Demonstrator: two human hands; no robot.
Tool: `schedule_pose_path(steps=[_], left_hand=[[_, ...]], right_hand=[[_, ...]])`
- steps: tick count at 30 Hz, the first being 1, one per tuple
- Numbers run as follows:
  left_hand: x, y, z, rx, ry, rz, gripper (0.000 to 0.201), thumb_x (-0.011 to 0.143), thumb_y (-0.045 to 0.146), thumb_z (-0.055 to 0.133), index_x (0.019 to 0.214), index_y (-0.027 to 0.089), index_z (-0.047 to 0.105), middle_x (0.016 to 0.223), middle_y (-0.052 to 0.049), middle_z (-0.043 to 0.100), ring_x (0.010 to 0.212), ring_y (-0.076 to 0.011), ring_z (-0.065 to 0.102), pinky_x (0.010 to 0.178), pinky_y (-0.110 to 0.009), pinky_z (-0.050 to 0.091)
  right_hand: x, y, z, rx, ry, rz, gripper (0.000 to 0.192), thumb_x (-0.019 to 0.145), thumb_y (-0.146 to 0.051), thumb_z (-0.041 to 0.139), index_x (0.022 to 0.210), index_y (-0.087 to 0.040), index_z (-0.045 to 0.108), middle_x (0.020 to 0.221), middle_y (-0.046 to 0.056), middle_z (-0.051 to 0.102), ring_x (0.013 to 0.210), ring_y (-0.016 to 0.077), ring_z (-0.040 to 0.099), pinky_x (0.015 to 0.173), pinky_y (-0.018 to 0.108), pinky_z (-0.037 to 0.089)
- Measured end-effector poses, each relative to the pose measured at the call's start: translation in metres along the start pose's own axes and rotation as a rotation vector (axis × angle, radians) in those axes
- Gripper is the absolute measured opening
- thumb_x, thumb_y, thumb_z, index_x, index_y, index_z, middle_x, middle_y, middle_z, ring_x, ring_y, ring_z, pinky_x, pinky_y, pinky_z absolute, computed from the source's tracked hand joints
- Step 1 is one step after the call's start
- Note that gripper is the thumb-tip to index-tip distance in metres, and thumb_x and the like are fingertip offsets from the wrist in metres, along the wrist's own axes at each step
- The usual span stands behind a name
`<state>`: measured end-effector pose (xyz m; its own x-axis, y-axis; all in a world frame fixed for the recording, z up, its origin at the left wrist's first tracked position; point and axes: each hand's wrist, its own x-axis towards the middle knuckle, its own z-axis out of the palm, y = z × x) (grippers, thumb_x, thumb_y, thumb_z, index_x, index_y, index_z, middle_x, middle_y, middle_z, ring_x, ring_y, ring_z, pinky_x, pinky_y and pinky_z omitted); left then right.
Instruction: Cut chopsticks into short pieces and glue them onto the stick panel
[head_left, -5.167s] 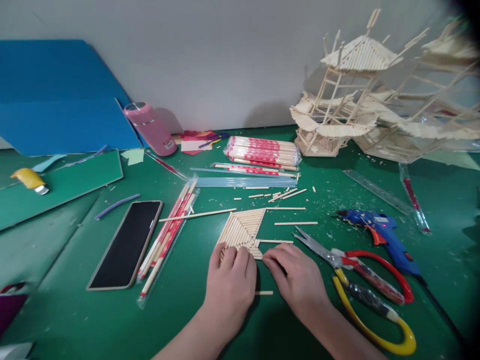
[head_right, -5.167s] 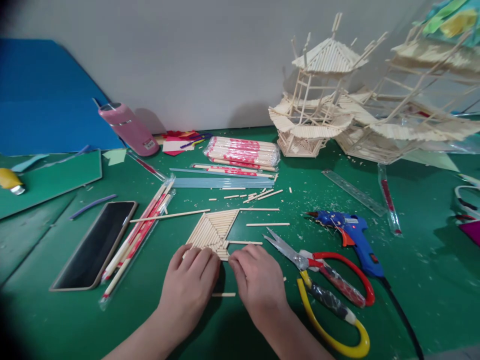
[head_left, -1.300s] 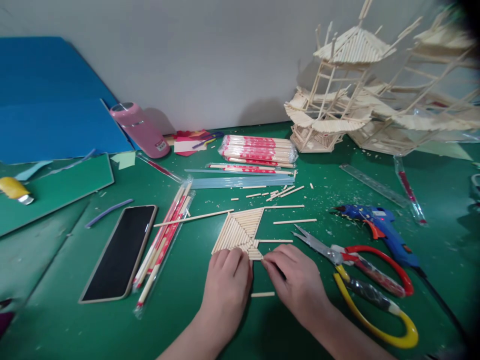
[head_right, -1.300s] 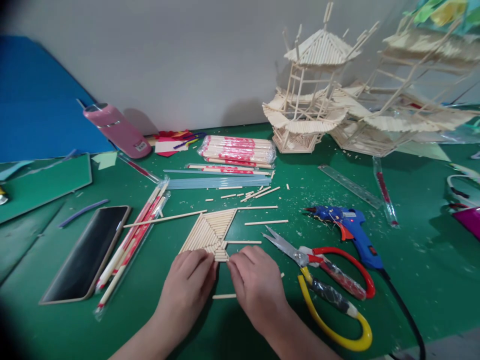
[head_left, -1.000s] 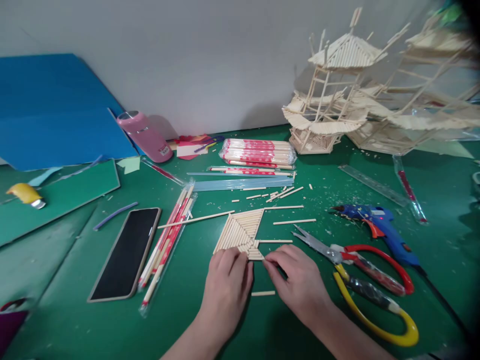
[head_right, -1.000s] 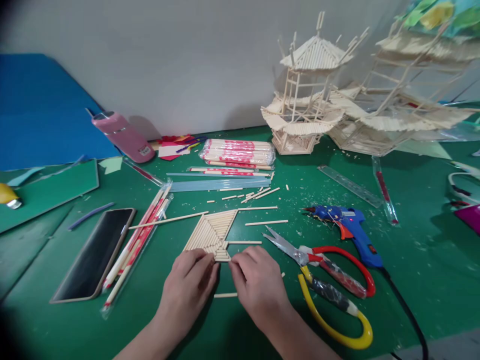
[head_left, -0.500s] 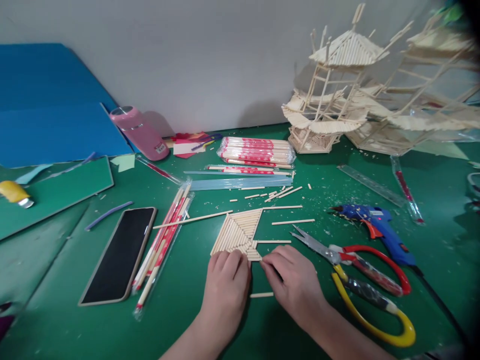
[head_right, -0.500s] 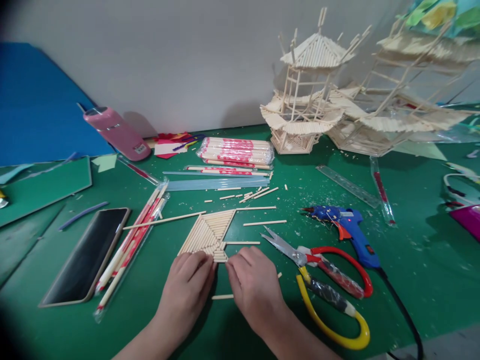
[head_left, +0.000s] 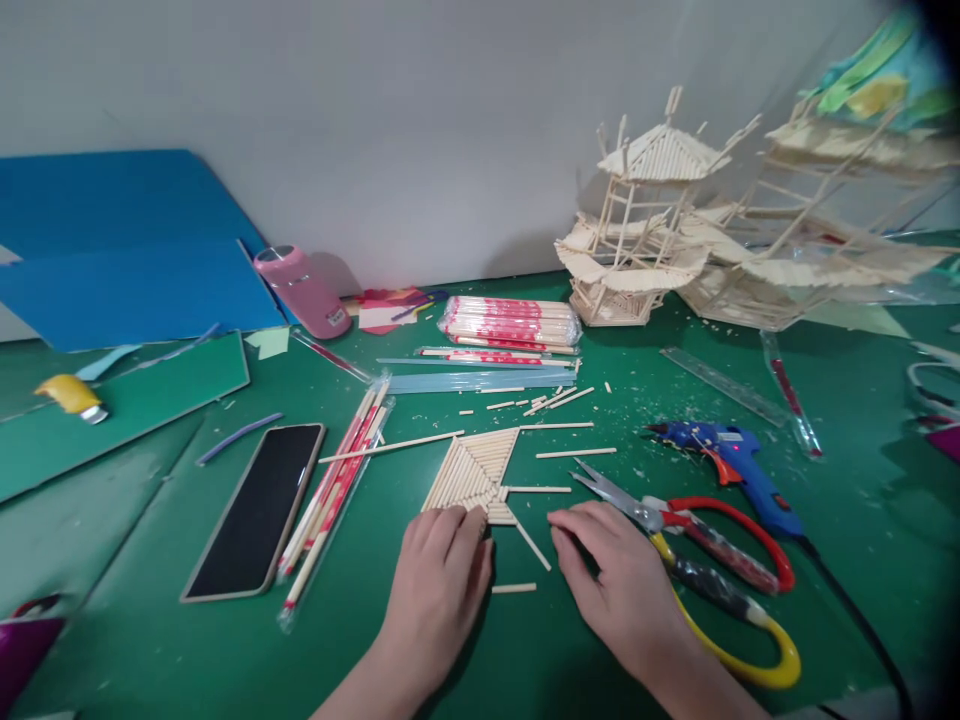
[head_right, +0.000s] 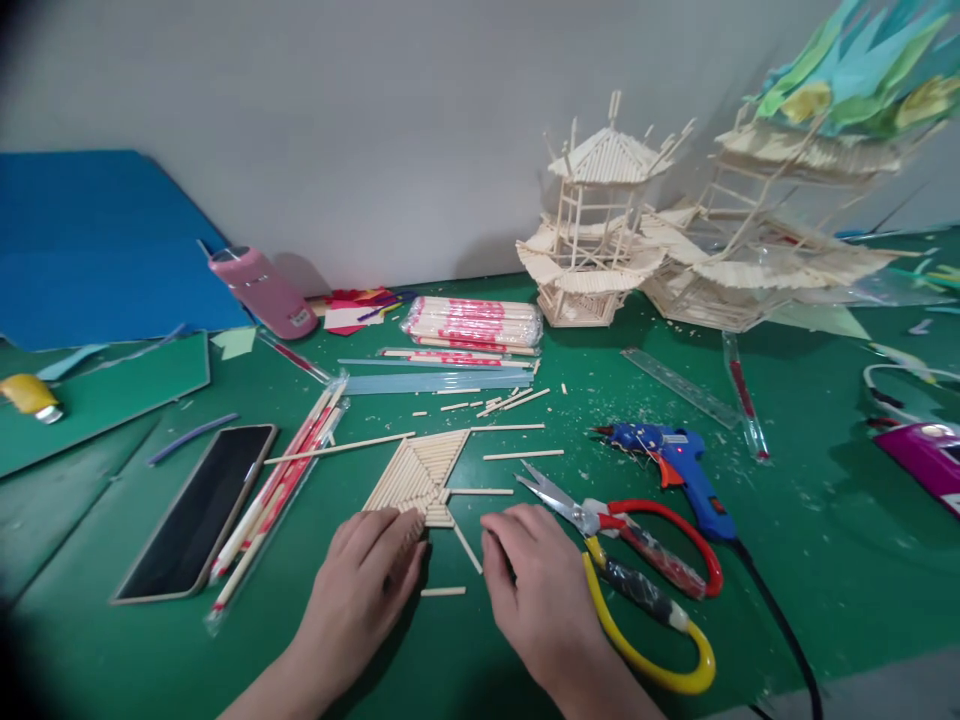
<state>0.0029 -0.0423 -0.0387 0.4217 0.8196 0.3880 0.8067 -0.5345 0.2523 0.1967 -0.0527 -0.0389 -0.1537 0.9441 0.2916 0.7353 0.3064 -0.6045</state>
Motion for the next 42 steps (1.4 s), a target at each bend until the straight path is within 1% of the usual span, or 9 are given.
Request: schedule_pose_path(steps=[6, 11, 14, 17, 21, 27, 36, 39, 42], left_hand=[[-0.011, 0.005, -0.016, -0.026, -0.070, 0.036, 0.017, 0.084, 0.014, 0.045, 0.096, 0.015, 0.057, 0.088, -0.007, 0.057, 0.082, -0.0206, 0.049, 0.077, -0.039, 0.039], [-0.023, 0.019, -0.014, 0.091, -0.194, 0.180, 0.022, 0.084, 0.011, 0.043, 0.103, 0.015, 0.056, 0.094, -0.006, 0.059, 0.093, -0.0226, 0.047, 0.089, -0.043, 0.030], [-0.023, 0.028, -0.012, 0.182, -0.227, 0.250, 0.020, 0.081, 0.009, 0.046, 0.096, 0.013, 0.058, 0.092, -0.007, 0.059, 0.092, -0.0234, 0.048, 0.091, -0.044, 0.027], [-0.021, 0.033, -0.009, 0.210, -0.215, 0.272, 0.012, 0.080, 0.011, 0.048, 0.081, 0.015, 0.060, 0.079, -0.005, 0.058, 0.081, -0.0212, 0.049, 0.090, -0.043, 0.028], [-0.019, 0.033, -0.007, 0.179, -0.198, 0.238, 0.014, 0.080, 0.010, 0.046, 0.073, 0.016, 0.057, 0.071, -0.003, 0.055, 0.073, -0.0192, 0.048, 0.086, -0.042, 0.033], [-0.016, 0.029, -0.010, 0.119, -0.223, 0.115, 0.020, 0.081, 0.006, 0.039, 0.069, 0.016, 0.052, 0.066, -0.003, 0.054, 0.060, -0.0160, 0.048, 0.062, -0.031, 0.040], [-0.019, 0.033, -0.006, 0.037, -0.261, 0.185, 0.025, 0.085, 0.009, 0.034, 0.068, 0.017, 0.051, 0.064, -0.003, 0.052, 0.056, -0.0162, 0.044, 0.055, -0.030, 0.036], [-0.018, 0.032, -0.005, 0.010, -0.275, 0.194, 0.026, 0.086, 0.010, 0.033, 0.071, 0.017, 0.052, 0.065, -0.003, 0.052, 0.057, -0.0166, 0.044, 0.056, -0.031, 0.036], [-0.018, 0.032, -0.005, -0.014, -0.306, 0.195, 0.024, 0.086, 0.010, 0.033, 0.073, 0.016, 0.052, 0.068, -0.004, 0.052, 0.059, -0.0171, 0.044, 0.058, -0.031, 0.037]], right_hand=[[-0.009, 0.006, -0.015, -0.014, 0.015, 0.029, 0.017, 0.083, -0.021, 0.047, 0.098, -0.019, 0.055, 0.081, 0.005, 0.060, 0.075, 0.0182, 0.056, 0.064, 0.031, 0.048], [-0.018, 0.010, -0.015, 0.011, 0.010, 0.003, 0.015, 0.083, -0.021, 0.047, 0.097, -0.021, 0.053, 0.082, 0.004, 0.060, 0.075, 0.0167, 0.057, 0.066, 0.030, 0.049], [-0.021, 0.010, -0.014, 0.035, 0.012, -0.033, 0.016, 0.084, -0.021, 0.047, 0.098, -0.021, 0.053, 0.082, 0.004, 0.060, 0.074, 0.0165, 0.058, 0.065, 0.029, 0.049], [-0.022, 0.009, -0.012, 0.054, -0.007, -0.054, 0.016, 0.084, -0.020, 0.046, 0.098, -0.020, 0.053, 0.081, 0.005, 0.060, 0.073, 0.0164, 0.058, 0.063, 0.028, 0.050], [-0.023, 0.009, -0.010, 0.067, -0.039, -0.063, 0.017, 0.084, -0.019, 0.046, 0.099, -0.021, 0.053, 0.081, 0.004, 0.060, 0.073, 0.0162, 0.058, 0.065, 0.029, 0.050], [-0.021, 0.010, -0.010, 0.113, -0.057, -0.051, 0.017, 0.084, -0.021, 0.047, 0.100, -0.022, 0.053, 0.082, 0.003, 0.060, 0.072, 0.0148, 0.059, 0.062, 0.025, 0.050], [-0.014, 0.029, -0.047, -0.023, 0.078, 0.125, 0.018, 0.084, -0.033, 0.047, 0.097, -0.023, 0.055, 0.082, 0.004, 0.060, 0.070, 0.0157, 0.058, 0.059, 0.026, 0.049], [-0.016, 0.040, -0.054, -0.042, 0.030, 0.118, 0.018, 0.084, -0.033, 0.048, 0.097, -0.024, 0.055, 0.082, 0.003, 0.060, 0.071, 0.0155, 0.059, 0.060, 0.025, 0.050], [-0.017, 0.043, -0.055, -0.060, -0.088, 0.055, 0.017, 0.084, -0.030, 0.048, 0.098, -0.024, 0.055, 0.082, 0.003, 0.062, 0.071, 0.0159, 0.059, 0.062, 0.027, 0.050]])
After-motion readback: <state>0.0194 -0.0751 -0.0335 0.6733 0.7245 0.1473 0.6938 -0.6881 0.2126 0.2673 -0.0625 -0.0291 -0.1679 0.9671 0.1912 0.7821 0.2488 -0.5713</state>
